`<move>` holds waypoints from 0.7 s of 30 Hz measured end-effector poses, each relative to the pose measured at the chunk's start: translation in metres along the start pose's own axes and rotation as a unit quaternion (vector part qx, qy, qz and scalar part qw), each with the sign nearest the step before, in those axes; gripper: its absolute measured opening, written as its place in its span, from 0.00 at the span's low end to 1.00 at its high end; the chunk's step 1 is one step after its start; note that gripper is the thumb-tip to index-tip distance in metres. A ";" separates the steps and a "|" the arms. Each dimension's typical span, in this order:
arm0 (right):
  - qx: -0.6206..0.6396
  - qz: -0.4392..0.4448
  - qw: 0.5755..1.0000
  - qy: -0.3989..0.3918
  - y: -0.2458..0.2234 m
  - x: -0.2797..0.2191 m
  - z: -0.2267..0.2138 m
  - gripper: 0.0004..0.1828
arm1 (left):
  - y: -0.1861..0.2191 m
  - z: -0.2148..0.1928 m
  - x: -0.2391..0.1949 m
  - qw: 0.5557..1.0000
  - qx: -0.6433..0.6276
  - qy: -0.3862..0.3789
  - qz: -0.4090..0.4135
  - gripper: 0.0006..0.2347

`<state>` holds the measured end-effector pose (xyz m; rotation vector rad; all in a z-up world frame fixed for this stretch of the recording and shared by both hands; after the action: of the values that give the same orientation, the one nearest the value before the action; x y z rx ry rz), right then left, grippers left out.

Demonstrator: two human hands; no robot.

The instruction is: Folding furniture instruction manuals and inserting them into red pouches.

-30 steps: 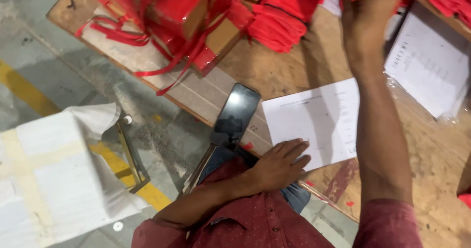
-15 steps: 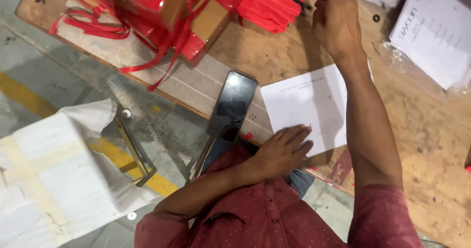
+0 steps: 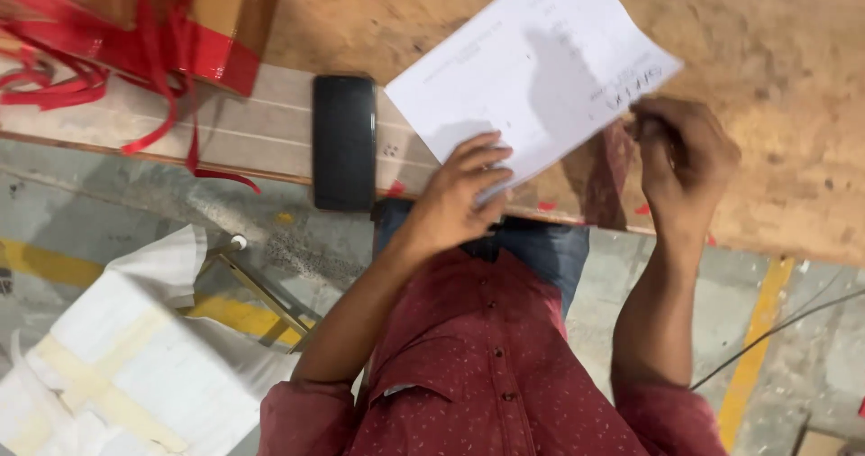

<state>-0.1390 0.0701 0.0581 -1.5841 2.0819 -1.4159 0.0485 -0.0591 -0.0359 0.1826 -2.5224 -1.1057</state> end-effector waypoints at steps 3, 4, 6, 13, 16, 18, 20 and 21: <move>0.074 0.075 0.991 0.087 0.031 -0.076 -0.006 0.12 | -0.007 -0.004 -0.001 0.998 -0.036 0.053 -0.018 0.07; 0.121 0.105 0.979 0.126 0.043 -0.101 -0.005 0.11 | -0.008 -0.009 -0.002 0.995 -0.059 0.081 -0.026 0.06; 0.155 0.125 0.968 0.149 0.051 -0.132 0.008 0.11 | 0.000 -0.017 -0.001 0.993 -0.075 0.089 -0.029 0.06; 0.232 0.128 0.961 0.076 0.027 -0.174 0.070 0.14 | -0.002 -0.020 -0.004 0.991 -0.071 0.106 -0.050 0.06; 0.225 0.079 0.971 0.018 -0.004 -0.172 0.085 0.15 | -0.007 -0.016 -0.005 0.990 -0.062 0.123 -0.039 0.07; 0.218 0.066 0.974 0.005 -0.017 -0.172 0.090 0.15 | -0.008 -0.016 -0.004 0.989 -0.062 0.130 -0.040 0.07; 0.212 0.061 0.975 -0.011 -0.022 -0.180 0.097 0.15 | -0.010 -0.014 -0.006 0.988 -0.065 0.134 -0.048 0.07; 0.215 0.068 0.974 -0.018 -0.020 -0.186 0.100 0.15 | -0.010 -0.014 -0.007 0.987 -0.069 0.136 -0.054 0.08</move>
<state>0.0149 0.1656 -0.0525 -1.2596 1.6756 -1.6339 0.0599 -0.0739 -0.0362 0.4071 -2.2097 -1.2020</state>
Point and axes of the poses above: each hand's wrist, its own x-axis towards the middle knuckle, its own z-axis out of the palm, y = z × x, the point moved 7 cm from there along x, towards the middle knuckle, and after that the axes turned 8 degrees about -y, right-handed, at the moved point
